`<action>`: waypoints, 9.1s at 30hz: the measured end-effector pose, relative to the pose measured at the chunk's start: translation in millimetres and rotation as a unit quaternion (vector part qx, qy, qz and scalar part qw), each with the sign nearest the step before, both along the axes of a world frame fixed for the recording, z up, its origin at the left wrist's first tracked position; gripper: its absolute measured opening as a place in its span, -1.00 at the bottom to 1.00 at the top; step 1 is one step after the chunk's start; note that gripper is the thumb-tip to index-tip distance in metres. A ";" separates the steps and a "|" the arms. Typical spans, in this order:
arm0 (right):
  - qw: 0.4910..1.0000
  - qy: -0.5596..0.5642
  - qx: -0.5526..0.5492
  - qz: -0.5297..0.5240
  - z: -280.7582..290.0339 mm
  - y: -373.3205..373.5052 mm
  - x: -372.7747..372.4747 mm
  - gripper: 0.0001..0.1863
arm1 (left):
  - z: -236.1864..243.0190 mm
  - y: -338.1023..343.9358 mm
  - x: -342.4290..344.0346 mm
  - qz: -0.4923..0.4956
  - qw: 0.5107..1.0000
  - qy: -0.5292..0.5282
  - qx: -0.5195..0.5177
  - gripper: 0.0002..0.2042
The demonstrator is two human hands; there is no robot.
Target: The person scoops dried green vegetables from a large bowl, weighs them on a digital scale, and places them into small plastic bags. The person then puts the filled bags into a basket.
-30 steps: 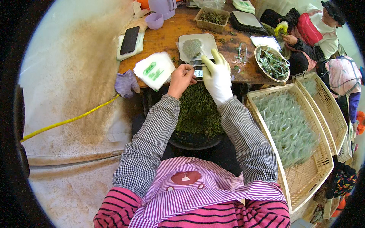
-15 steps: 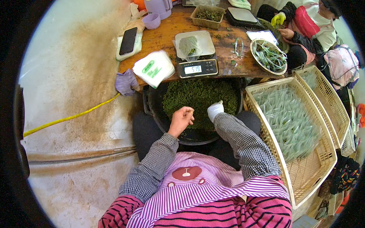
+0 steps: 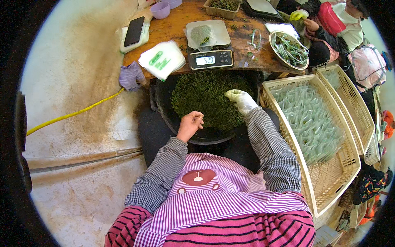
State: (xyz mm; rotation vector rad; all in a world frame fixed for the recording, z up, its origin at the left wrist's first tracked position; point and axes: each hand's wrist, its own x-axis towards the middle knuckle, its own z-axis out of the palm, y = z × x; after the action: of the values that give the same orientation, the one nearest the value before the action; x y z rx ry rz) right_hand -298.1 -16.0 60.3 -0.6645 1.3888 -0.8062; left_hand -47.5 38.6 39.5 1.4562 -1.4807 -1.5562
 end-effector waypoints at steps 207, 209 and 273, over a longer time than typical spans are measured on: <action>0.852 0.118 -0.303 -0.411 170.5 234.1 -182.2 -0.51 | 174.7 69.3 -328.7 -0.257 0.880 0.382 -0.118 -0.68; 0.818 0.216 -0.275 -0.458 181.1 254.6 -242.0 -0.52 | 163.8 69.3 -329.1 -0.249 0.891 0.358 -0.127 -0.60; 0.885 0.439 -0.027 0.151 -92.3 -135.8 8.3 -0.37 | 50.0 -37.9 89.4 -0.071 0.991 -0.113 -0.030 -0.75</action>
State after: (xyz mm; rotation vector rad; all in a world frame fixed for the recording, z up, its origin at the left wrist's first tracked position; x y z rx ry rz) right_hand -289.7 -151.8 -32.0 -1.3571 1.9938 -0.2707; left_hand 41.9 0.7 89.5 1.5631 -1.7812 -1.4501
